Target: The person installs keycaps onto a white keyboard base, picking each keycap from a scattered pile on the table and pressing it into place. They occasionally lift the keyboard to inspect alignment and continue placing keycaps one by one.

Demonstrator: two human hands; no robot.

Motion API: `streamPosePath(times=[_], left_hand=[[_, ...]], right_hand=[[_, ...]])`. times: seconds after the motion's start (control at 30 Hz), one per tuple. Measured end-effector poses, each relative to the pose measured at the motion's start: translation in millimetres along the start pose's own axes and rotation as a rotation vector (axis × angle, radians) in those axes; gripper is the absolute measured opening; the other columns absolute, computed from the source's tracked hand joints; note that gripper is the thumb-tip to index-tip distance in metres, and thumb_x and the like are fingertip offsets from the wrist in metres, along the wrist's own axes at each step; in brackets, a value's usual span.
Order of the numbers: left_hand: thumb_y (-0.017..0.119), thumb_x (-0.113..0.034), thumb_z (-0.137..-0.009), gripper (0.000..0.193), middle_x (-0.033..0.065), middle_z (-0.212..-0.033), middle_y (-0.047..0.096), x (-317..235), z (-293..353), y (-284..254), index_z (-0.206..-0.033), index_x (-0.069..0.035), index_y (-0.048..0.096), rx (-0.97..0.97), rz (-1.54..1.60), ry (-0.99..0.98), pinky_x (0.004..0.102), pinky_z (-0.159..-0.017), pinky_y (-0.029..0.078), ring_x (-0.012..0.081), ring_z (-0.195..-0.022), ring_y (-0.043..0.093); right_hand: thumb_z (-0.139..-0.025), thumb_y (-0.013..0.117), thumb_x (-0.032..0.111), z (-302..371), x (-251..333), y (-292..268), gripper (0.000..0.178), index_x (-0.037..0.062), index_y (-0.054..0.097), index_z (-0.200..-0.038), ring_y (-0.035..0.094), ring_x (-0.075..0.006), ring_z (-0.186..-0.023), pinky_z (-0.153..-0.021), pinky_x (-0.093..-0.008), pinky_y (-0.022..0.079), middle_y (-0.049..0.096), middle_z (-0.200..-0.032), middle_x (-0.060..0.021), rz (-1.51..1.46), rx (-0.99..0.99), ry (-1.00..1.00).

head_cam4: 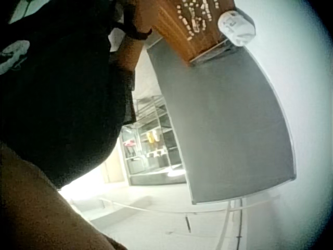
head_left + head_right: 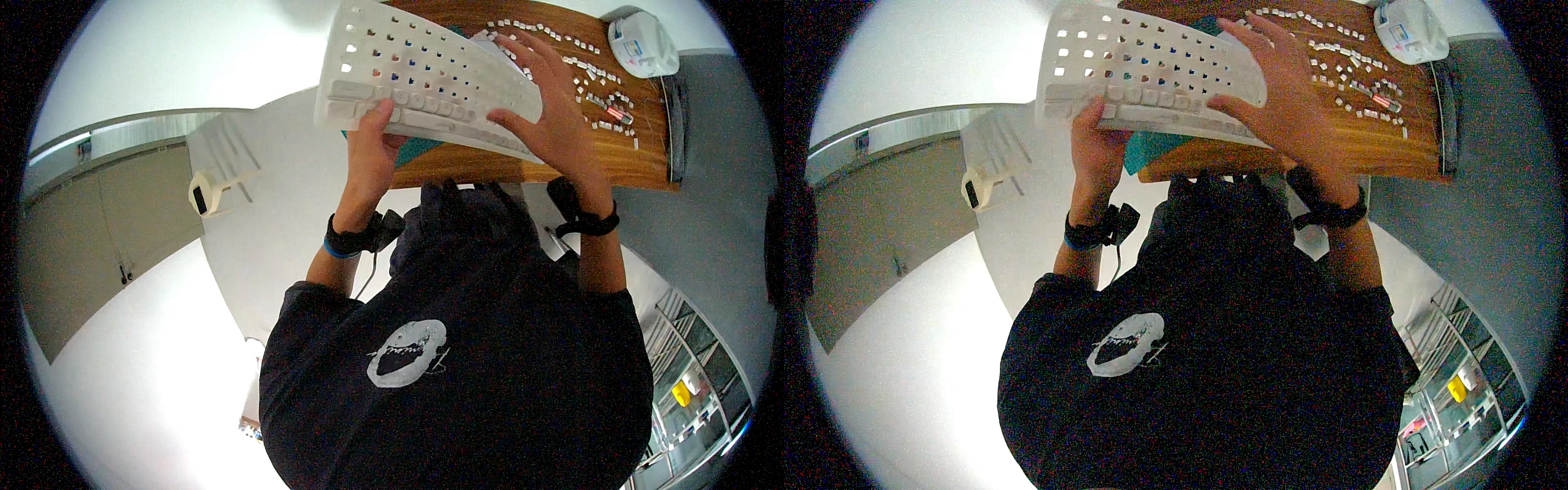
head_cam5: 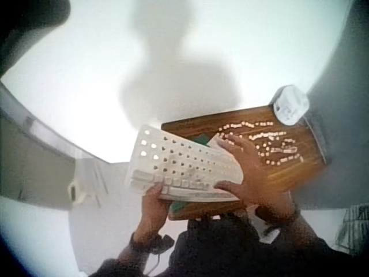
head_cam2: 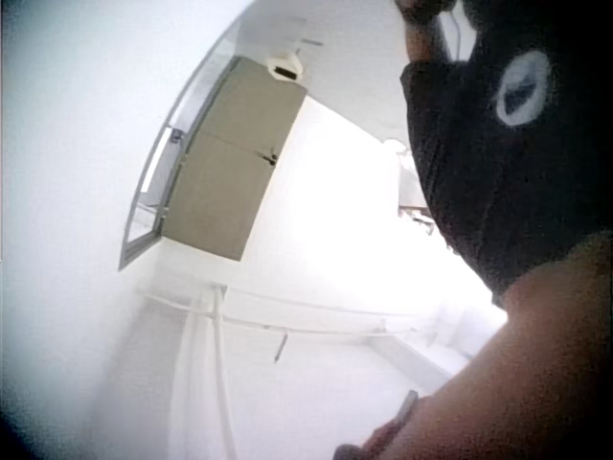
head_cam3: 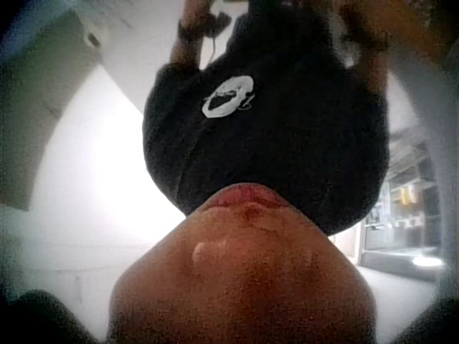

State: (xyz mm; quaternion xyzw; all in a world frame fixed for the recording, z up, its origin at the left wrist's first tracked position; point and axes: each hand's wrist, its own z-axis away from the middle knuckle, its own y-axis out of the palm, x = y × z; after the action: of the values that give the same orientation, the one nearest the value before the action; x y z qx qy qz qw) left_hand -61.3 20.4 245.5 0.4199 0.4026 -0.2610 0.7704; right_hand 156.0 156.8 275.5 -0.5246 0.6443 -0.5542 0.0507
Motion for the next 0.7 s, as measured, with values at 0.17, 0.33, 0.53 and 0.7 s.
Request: streamPosePath(times=[0.17,0.33,0.53,0.7], left_hand=[[0.048,-0.029,-0.095,0.057,0.0192,-0.135,0.057,-0.6,-8.2,9.3,-0.146,-0.003,0.04,0.102,0.123,-0.012,0.052,-0.104,0.047,0.0348,-0.123,0.058],[0.045,-0.03,-0.094,0.06,0.0196,-0.143,0.05,9.2,-24.0,44.9,-0.148,-0.004,0.037,0.113,0.252,-0.055,0.0536,-0.108,0.041,0.0361,-0.131,0.05],[0.048,-0.031,-0.093,0.061,0.0194,-0.146,0.046,42.2,-34.0,78.5,-0.146,-0.003,0.038,0.109,0.415,-0.091,0.0531,-0.111,0.036,0.0354,-0.135,0.044],[0.053,-0.03,-0.094,0.055,0.0185,-0.14,0.049,70.7,-43.4,107.0,-0.141,-0.003,0.043,0.038,0.333,-0.127,0.0508,-0.108,0.041,0.0345,-0.13,0.048]], right_hand=[[-0.063,0.09,0.037,31.4,-44.9,-12.6,0.107,0.0246,0.035,-0.154,0.033,-0.037,-0.144,-0.119,-0.0524,0.024,0.038,-0.156,-0.0097,-0.063,0.251,0.138],[-0.056,0.092,0.028,41.3,-72.6,-29.3,0.116,0.0326,0.032,-0.155,0.031,-0.036,-0.144,-0.119,-0.0534,0.024,0.031,-0.159,-0.0067,0.195,0.322,0.126],[-0.052,0.09,0.013,49.3,-118.1,-46.7,0.114,0.033,0.038,-0.152,0.032,-0.0372,-0.143,-0.119,-0.0517,0.026,0.032,-0.157,-0.009,0.169,0.221,0.015],[-0.053,0.089,0.012,47.3,-156.0,-57.2,0.109,0.0303,0.043,-0.15,0.035,-0.0363,-0.14,-0.117,-0.0499,0.029,0.04,-0.151,-0.0114,0.056,0.285,-0.061]])
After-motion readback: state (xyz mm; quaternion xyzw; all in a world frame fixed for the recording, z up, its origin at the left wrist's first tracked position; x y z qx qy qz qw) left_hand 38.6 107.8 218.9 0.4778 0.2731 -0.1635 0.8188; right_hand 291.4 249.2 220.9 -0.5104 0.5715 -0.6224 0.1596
